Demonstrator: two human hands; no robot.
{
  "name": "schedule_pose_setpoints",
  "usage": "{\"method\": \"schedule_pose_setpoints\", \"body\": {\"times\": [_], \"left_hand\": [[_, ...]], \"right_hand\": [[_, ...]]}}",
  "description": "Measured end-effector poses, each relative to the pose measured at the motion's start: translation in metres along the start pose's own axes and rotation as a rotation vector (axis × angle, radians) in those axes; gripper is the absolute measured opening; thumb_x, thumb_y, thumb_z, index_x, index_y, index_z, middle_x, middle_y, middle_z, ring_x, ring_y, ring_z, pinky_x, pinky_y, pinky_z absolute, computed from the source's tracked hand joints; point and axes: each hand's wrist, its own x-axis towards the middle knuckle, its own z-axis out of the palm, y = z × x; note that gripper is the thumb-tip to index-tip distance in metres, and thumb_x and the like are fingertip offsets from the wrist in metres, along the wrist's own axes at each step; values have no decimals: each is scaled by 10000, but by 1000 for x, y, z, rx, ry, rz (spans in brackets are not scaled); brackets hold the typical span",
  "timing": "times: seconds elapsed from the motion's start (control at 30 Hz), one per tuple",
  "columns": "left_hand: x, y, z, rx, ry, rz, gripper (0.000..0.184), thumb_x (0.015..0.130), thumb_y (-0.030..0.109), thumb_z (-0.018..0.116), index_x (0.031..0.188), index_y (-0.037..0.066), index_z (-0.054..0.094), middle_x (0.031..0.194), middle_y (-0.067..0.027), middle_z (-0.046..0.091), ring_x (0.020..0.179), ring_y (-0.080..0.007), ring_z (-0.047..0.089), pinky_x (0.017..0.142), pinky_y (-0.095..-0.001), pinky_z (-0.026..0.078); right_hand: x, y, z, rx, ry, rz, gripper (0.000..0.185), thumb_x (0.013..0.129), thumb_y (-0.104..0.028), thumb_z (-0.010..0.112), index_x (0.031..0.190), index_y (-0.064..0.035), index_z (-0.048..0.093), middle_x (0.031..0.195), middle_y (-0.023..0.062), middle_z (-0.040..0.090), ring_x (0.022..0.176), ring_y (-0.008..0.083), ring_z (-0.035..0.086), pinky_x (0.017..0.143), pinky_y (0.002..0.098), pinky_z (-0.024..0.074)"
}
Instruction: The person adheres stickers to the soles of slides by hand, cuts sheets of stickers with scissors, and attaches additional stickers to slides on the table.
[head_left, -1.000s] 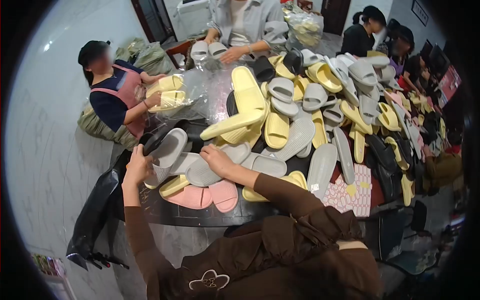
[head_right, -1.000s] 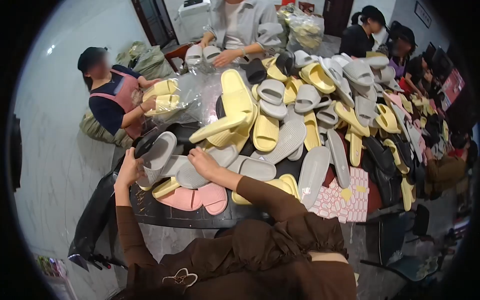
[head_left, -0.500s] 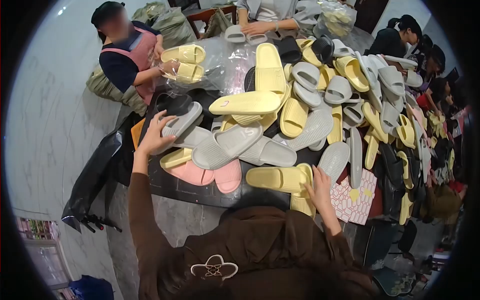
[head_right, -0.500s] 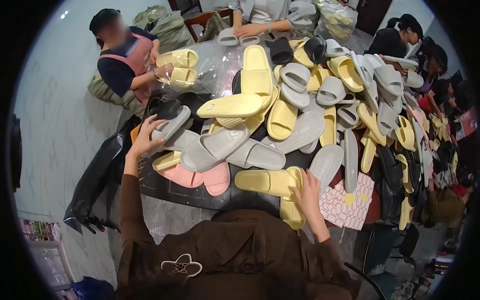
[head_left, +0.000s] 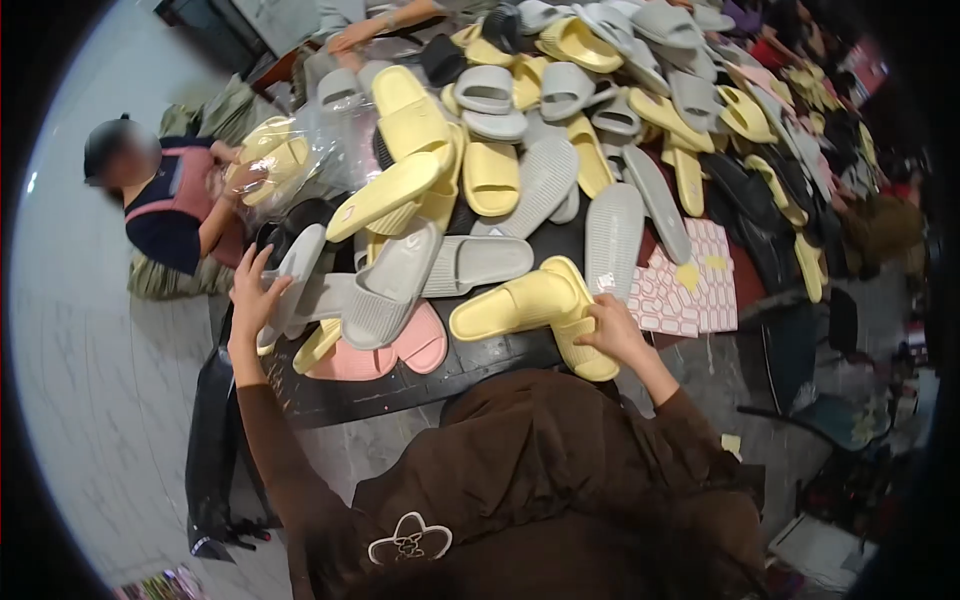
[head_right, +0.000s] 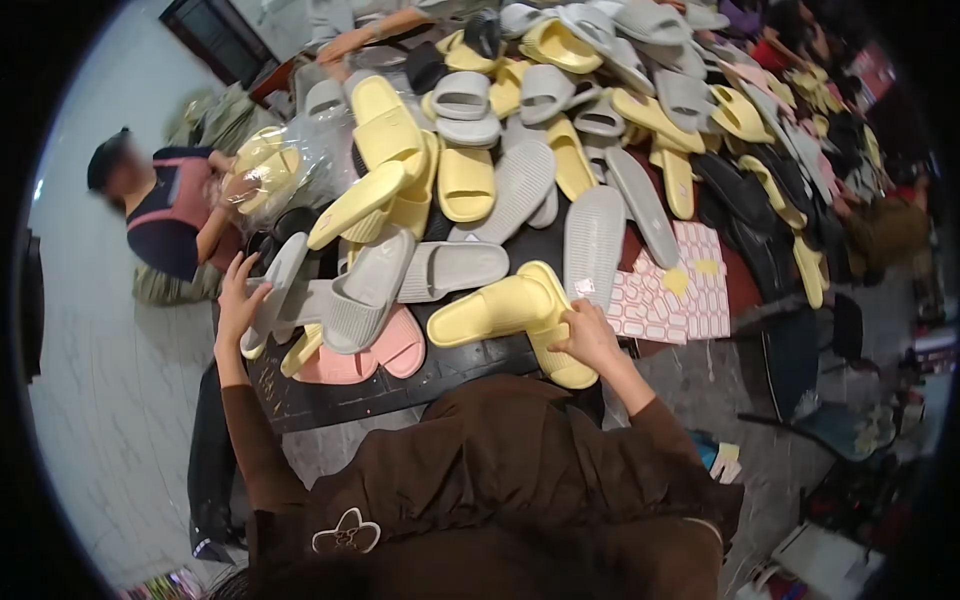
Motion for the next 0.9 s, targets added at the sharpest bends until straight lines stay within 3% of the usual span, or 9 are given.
{"method": "schedule_pose_setpoints", "body": {"times": [0.07, 0.17, 0.3, 0.4, 0.47, 0.53, 0.67, 0.83, 0.9], "left_hand": [[-3, 24, 0, 16, 108, 39, 507, 825, 182, 688, 1300, 63, 558, 1385, -177, 494, 1240, -339, 494, 1027, -417, 395], [-12, 77, 8, -109, 377, 352, 439, 810, 100, 692, 1227, 25, 576, 1309, -189, 539, 1201, -347, 524, 996, -419, 419], [-48, 169, 68, -571, 96, 528, 359, 807, 45, 689, 1151, 13, 593, 1181, -173, 603, 1122, -368, 560, 960, -414, 442], [-62, 224, 142, -657, -87, 562, 549, 784, 133, 746, 1272, 19, 522, 1273, -193, 534, 1161, -372, 524, 946, -427, 455], [-71, 261, 169, -620, -115, 564, 664, 766, 167, 772, 1339, 25, 469, 1325, -209, 490, 1185, -379, 503, 943, -435, 459], [-77, 299, 183, -630, -183, 400, 952, 723, 217, 811, 1480, 67, 253, 1393, -263, 385, 1220, -411, 455, 944, -469, 460], [-84, 353, 180, -367, -314, 71, 1064, 730, 164, 794, 1518, 81, 84, 1394, -309, 348, 1231, -449, 436, 941, -500, 458], [-72, 360, 173, -402, -272, 25, 1080, 687, 57, 763, 1532, 156, 98, 1440, -306, 318, 1235, -476, 442, 931, -549, 457], [-71, 339, 194, -1220, -378, -82, 1030, 724, 145, 721, 1522, 59, 74, 1446, -301, 332, 1219, -467, 473, 900, -517, 487]], "right_hand": [[-4, -9, -21, 14, 16, 23, 503, 618, -304, 859, 988, -25, 664, 1241, 178, 532, 1132, 386, 506, 938, 430, 454], [-6, -16, -46, 37, 27, 35, 488, 615, -309, 857, 961, -20, 670, 1194, 182, 551, 1105, 365, 531, 946, 409, 448], [-1, 1, -58, 109, 103, -10, 520, 636, -327, 851, 995, -4, 657, 1192, 172, 568, 1124, 355, 527, 933, 427, 459], [19, 21, -43, 99, 290, 14, 542, 645, -307, 846, 1029, 18, 643, 1156, 169, 590, 1102, 352, 546, 929, 418, 461], [34, 30, -32, 393, 354, 117, 569, 674, -281, 829, 1100, 25, 608, 1155, 180, 591, 1064, 362, 568, 917, 420, 464], [45, 47, -19, 540, 389, 178, 584, 689, -268, 820, 1136, 29, 590, 1154, 185, 592, 1045, 367, 579, 912, 422, 466], [67, 86, 4, 20, 794, 180, 657, 754, -233, 776, 1281, 32, 487, 1122, 185, 608, 951, 302, 639, 866, 362, 500], [81, 97, -2, 700, 519, 317, 684, 802, -155, 728, 1364, 55, 400, 996, 164, 651, 875, 228, 652, 800, 317, 512], [82, 88, -18, 1154, 393, 300, 674, 816, -122, 711, 1382, 52, 388, 932, 135, 662, 871, 200, 645, 782, 304, 509]]}}
